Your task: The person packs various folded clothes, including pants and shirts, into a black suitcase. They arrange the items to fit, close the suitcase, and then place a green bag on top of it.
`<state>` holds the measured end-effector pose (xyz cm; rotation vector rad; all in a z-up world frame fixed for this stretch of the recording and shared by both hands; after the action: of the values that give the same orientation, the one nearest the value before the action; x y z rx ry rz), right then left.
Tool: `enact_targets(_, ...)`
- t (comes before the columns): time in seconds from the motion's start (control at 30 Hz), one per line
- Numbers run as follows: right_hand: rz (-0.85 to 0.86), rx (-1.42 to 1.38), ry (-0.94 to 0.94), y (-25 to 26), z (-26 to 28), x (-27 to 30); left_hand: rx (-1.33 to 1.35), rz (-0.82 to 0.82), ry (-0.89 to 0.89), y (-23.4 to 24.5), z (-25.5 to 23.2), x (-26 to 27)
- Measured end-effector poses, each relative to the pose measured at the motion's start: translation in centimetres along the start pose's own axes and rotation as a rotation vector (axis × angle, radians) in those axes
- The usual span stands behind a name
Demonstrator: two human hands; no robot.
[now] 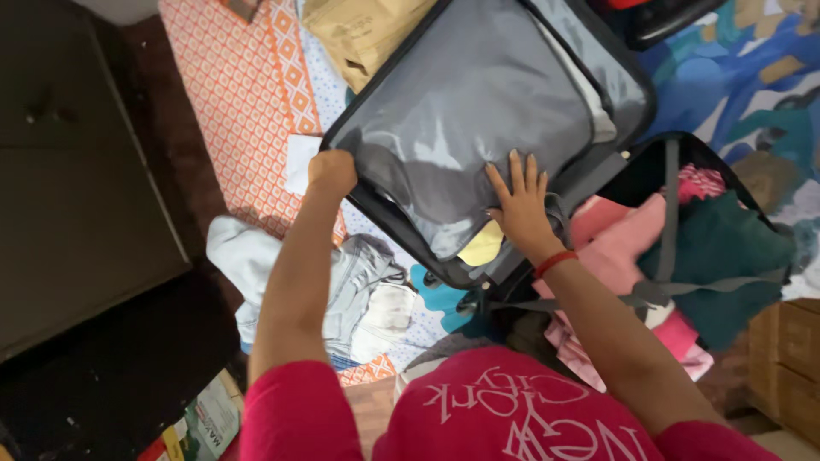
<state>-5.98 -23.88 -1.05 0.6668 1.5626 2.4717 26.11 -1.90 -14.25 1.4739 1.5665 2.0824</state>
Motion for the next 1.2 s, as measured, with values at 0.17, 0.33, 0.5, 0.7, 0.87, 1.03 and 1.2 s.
enact_targets(0.17, 0.021, -0.028, 0.019, 0.6, -0.4, 0.7, 0.173, 0.271, -0.334, -3.3, -13.7, 11.4)
enact_targets(0.33, -0.143, -0.112, -0.216, 2.1, -4.8, 3.8, 0.404, 0.238, -0.366, -4.4, -26.7, 19.3)
enact_targets(0.5, -0.127, -0.071, -0.186, -2.5, -13.5, 9.4, 0.591, 0.266, -0.284, -2.9, -29.3, 18.1)
enact_targets(0.7, 0.041, -1.563, -0.258, -9.2, -15.1, 5.5, 0.685, 0.200, -0.227, -2.2, -29.2, 17.5)
enact_targets(0.87, -0.177, -2.106, -0.451, -6.1, -9.1, -0.1, 1.145, 0.321, -0.083, -3.8, -28.4, 18.3)
enact_targets(1.03, -0.538, -1.068, -0.194, -5.3, -10.2, 7.1, 1.762, 0.499, 0.139, -5.8, -28.0, 19.8)
enact_targets(1.2, -0.361, -0.820, -0.453, -9.3, -9.9, 7.2, 1.268, 0.365, -0.057, -3.8, -29.6, 18.0)
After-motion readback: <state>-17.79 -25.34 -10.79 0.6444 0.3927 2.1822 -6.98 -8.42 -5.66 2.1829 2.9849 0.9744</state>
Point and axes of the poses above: each hand's wrist, its own x-axis away from the middle knuckle, its own y-axis out of the back of the hand, z = x × y, the point moved 6 cm from there along -x, towards the middle knuckle, and after that the axes turned 8 degrees about z, right-handed, at the moved point
